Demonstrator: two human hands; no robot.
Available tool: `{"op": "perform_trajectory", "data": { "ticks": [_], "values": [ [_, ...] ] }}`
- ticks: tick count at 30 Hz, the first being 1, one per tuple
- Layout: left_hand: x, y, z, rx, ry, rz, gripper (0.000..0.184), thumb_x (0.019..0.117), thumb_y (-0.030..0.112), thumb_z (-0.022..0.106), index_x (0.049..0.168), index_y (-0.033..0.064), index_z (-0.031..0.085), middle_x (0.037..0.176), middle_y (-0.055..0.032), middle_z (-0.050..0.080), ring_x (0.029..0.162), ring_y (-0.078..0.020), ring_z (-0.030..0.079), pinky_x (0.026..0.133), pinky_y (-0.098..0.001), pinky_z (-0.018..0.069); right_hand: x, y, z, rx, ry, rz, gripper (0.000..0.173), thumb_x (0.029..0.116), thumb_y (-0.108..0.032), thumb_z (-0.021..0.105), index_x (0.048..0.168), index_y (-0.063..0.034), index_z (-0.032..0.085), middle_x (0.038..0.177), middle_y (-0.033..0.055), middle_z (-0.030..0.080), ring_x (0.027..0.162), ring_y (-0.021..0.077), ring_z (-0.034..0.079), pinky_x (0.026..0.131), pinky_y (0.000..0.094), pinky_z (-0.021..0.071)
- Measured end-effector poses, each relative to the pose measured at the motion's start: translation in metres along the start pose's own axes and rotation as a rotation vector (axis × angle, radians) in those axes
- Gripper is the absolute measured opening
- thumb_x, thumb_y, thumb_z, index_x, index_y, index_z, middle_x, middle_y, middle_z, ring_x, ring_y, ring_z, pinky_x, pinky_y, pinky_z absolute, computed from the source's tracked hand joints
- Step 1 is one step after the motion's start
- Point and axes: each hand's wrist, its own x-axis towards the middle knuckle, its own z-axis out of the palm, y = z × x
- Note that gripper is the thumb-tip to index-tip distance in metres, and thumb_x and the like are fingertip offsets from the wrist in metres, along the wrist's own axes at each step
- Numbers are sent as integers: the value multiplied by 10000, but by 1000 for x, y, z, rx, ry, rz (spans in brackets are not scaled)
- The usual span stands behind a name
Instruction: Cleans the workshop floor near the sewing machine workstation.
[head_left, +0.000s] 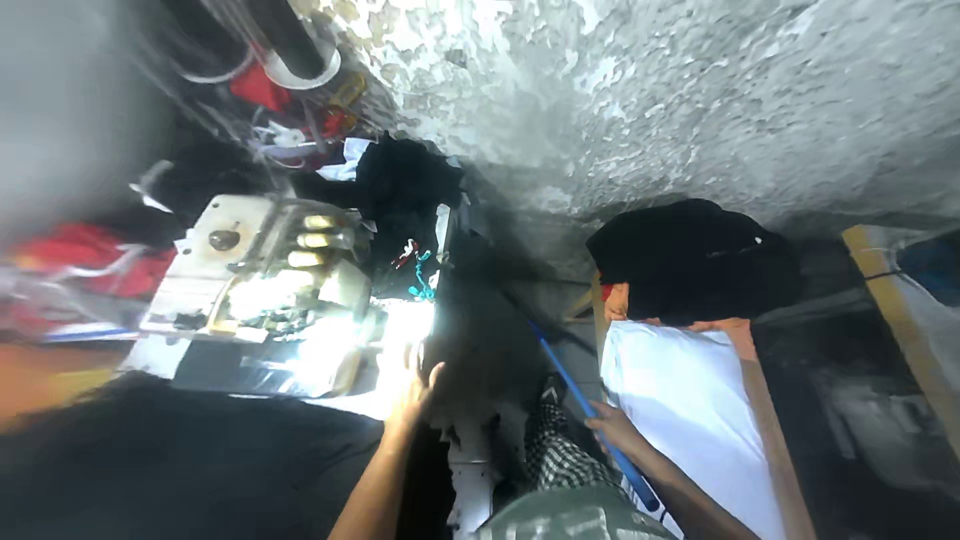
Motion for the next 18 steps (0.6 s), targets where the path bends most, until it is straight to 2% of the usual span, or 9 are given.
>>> {"op": "perform_trajectory", "data": {
  "ticks": [2,5,7,8,10,12,14,16,18],
  "values": [
    [-1,0,3,64,107,41,758,971,570,505,1455,-12,541,1578,-370,322,1479,-577,261,1187,-715,163,19,-15,-13,44,-59,-11,526,1060,-93,538,1555,-47,365,856,78,557,545,94,472,507,247,427],
    [-1,0,2,84,64,18,772,950,580,510,1458,0,542,1563,-363,355,1468,-581,284,1174,-727,180,47,-43,-29,153,-195,44,481,1085,-151,489,1539,-58,362,770,35,526,508,86,477,466,233,429],
    [3,2,3,95,19,-17,777,939,595,498,1484,43,527,1581,-306,377,1491,-549,266,1189,-708,165,67,-77,-42,248,-293,70,319,1103,-172,428,1400,-56,429,728,4,491,481,63,469,433,200,425],
    [2,4,2,111,10,-24,784,938,608,484,1486,49,527,1579,-295,390,1494,-543,265,1192,-704,162,76,-92,-46,328,-328,107,207,1104,-186,419,1265,-68,474,720,-3,501,471,50,466,419,182,416],
    [-1,6,0,149,-2,-13,816,942,639,445,1490,39,519,1575,-310,383,1492,-554,258,1195,-709,139,99,-119,-49,459,-367,225,179,1097,-217,419,1032,-81,516,689,0,535,443,41,466,394,163,401],
    [-4,14,-3,137,-9,59,755,936,561,539,1471,29,539,1539,-361,397,1445,-618,286,1141,-785,127,118,-143,-46,476,-399,268,207,1096,-242,417,1002,-86,516,681,3,537,430,38,455,377,159,387],
    [-3,32,-7,126,-25,165,675,922,498,619,1431,55,590,1491,-377,448,1373,-669,356,1052,-850,186,123,-157,-37,432,-435,205,182,1087,-257,473,1095,-93,553,736,-1,548,477,41,463,413,172,394],
    [10,72,-11,22,-103,218,705,874,469,707,1418,35,593,1501,-346,460,1378,-639,382,1044,-850,211,121,-171,-20,383,-438,192,178,1066,-269,533,1062,-98,583,722,-12,553,489,42,460,429,182,388],
    [36,118,-1,-210,-198,255,836,803,446,777,1427,-60,546,1508,-336,460,1406,-572,404,1111,-790,210,114,-186,-5,383,-435,223,196,1069,-260,534,954,-104,566,628,-35,504,454,40,453,417,178,392]
  ]
}}
